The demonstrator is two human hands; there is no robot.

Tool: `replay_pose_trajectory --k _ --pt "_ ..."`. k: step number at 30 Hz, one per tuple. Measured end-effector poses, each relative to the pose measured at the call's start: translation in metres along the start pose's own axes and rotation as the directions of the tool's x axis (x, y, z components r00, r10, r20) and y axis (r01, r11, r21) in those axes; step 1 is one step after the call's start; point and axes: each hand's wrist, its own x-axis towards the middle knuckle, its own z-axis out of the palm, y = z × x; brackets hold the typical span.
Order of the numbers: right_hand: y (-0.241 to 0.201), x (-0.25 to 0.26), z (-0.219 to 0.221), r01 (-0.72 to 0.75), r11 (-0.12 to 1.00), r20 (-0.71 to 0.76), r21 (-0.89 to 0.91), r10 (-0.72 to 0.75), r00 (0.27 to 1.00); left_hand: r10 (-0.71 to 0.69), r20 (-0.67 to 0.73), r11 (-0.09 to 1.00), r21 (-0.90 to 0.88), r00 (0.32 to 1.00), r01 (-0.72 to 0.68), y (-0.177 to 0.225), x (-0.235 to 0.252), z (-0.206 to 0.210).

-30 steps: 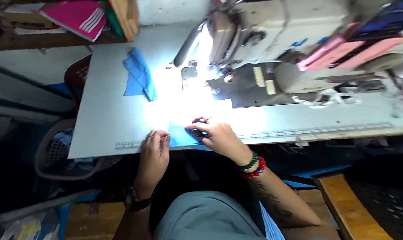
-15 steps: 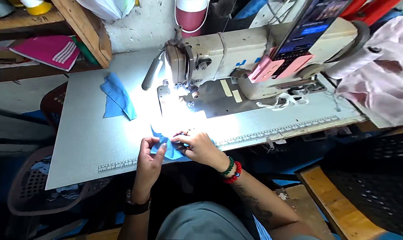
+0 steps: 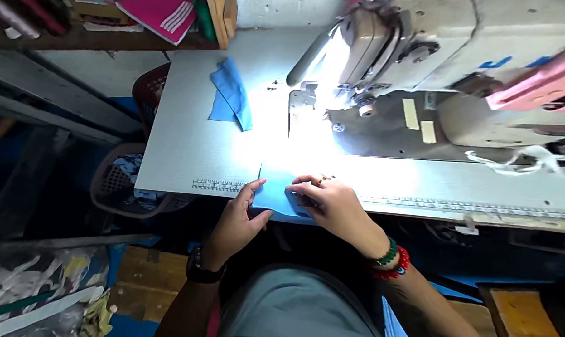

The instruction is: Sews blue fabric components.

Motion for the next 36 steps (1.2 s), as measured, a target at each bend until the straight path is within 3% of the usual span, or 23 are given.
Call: replay_pose_trajectory --k 3,5,8,10,12,15,19,29,36 --pt "-0.01 -0.003 0.006 -0.003 0.999 0.003 -0.044 0.003 1.0 -0.042 -0.044 0.999 0.022 0.998 0.043 -0.014 -0.011 -0.006" --pt "-0.011 0.0 0.01 0.0 0.998 -0.001 -0.066 0.0 1.0 -0.016 -0.089 0.987 0.16 0.996 0.03 -0.023 -0.015 -0.006" --pt "-0.007 0.008 0.012 0.036 0.995 0.009 -0.091 -0.036 0.999 0.119 -0.151 0.892 0.451 0.981 -0.039 -0.024 -0.018 -0.019" --pt "-0.003 0.014 0.012 0.064 0.993 0.016 -0.095 -0.063 0.998 0.237 -0.212 0.81 0.581 0.948 -0.073 -0.016 -0.014 -0.031" --pt "0.0 0.019 0.011 0.088 0.99 0.021 -0.107 -0.086 0.996 0.368 -0.175 0.737 0.653 0.913 -0.172 -0.013 -0.003 -0.039" --pt "0.002 0.021 0.008 0.118 0.986 0.035 -0.118 -0.114 0.993 0.446 0.007 0.661 0.671 0.895 -0.335 -0.021 0.019 -0.042" --pt "0.004 -0.001 -0.005 0.104 0.983 0.033 -0.152 -0.1 0.994 0.422 0.122 0.611 0.694 0.898 -0.381 -0.027 0.029 -0.04" --pt "0.037 -0.074 -0.052 -0.211 0.954 -0.128 -0.214 0.187 0.974 0.43 0.122 0.611 0.69 0.895 -0.388 -0.03 0.033 -0.029" --pt "0.033 -0.079 -0.063 -0.286 0.944 -0.222 -0.164 0.247 0.943 0.459 0.126 0.579 0.708 0.88 -0.403 -0.034 0.04 -0.032"
